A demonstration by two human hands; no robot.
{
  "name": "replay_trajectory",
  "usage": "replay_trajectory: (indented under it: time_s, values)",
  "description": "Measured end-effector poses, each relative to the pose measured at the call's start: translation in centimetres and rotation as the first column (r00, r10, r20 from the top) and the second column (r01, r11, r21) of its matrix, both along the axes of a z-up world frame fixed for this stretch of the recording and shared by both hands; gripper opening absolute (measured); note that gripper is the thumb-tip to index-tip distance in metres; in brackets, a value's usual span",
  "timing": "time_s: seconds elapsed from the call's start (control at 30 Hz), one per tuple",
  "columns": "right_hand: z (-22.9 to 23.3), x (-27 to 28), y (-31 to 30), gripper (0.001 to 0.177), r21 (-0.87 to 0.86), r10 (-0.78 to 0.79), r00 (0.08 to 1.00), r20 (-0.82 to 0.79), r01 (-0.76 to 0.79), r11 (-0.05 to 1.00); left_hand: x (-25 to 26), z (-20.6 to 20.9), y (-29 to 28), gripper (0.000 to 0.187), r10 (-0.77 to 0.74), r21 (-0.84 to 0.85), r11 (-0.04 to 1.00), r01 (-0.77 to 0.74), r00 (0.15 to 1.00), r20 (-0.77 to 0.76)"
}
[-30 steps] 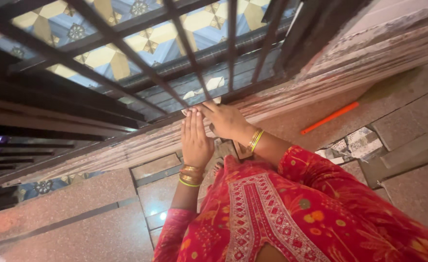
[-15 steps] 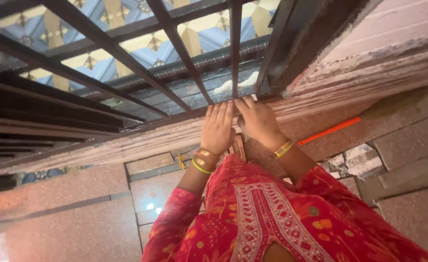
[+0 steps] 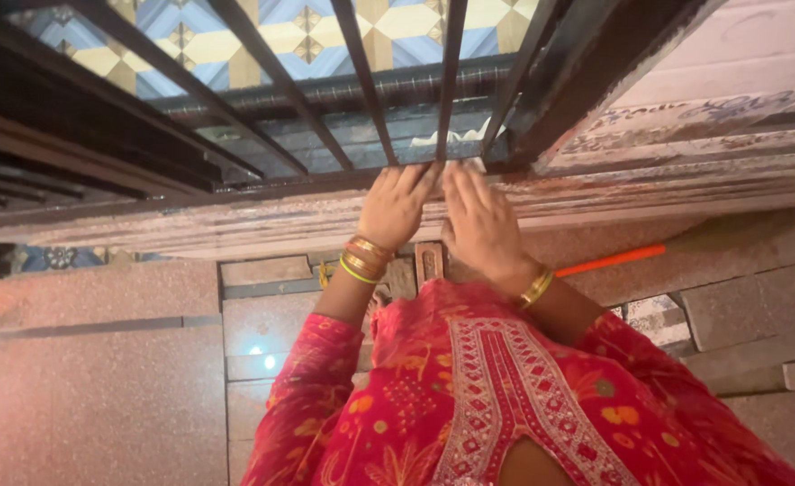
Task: The person wipes the glass panes of a metal security gate using a white cloth. They clean the vertical bars and the horizontal frame of the gate, moving the cloth back and forth to remove dirt.
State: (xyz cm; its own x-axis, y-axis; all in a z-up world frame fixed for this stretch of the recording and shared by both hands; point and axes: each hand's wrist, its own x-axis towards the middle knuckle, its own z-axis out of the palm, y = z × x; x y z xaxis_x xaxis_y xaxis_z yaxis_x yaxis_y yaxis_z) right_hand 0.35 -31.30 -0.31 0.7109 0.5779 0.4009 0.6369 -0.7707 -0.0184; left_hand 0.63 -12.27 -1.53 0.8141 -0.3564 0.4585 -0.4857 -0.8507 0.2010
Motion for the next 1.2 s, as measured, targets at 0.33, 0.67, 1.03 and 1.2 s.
replay_trajectory:
  time_s: [0.33,0.67,1.03,1.2]
  values:
    - [-1.0,1.6,0.6,0.078,-0.027,-0.025,0.998,-0.061,0.024,0.999,-1.3,-0.9,-1.7,0.047,0.18,0.045,0.982,-0.183,0.982,0.062]
    - [-2.9,1.8,1.2,0.043,-0.033,-0.122,0.978,0.167,0.129,0.991,-1.1,-1.9,-4.3,0.056,0.259,0.129,0.957,-0.261,0.965,0.032]
    - [-4.4,3.3,1.5,0.054,0.039,0.018,1.0,-0.001,-0.018,0.999,0.6,-1.3,-2.8,0.058,0.194,0.171,0.971,-0.164,0.966,-0.173]
    - [-2.6,3.4,1.3,0.091,0.036,0.127,0.984,-0.124,-0.123,0.992,1.1,-1.2,-3.0,0.074,0.223,0.261,0.946,-0.192,0.97,-0.093]
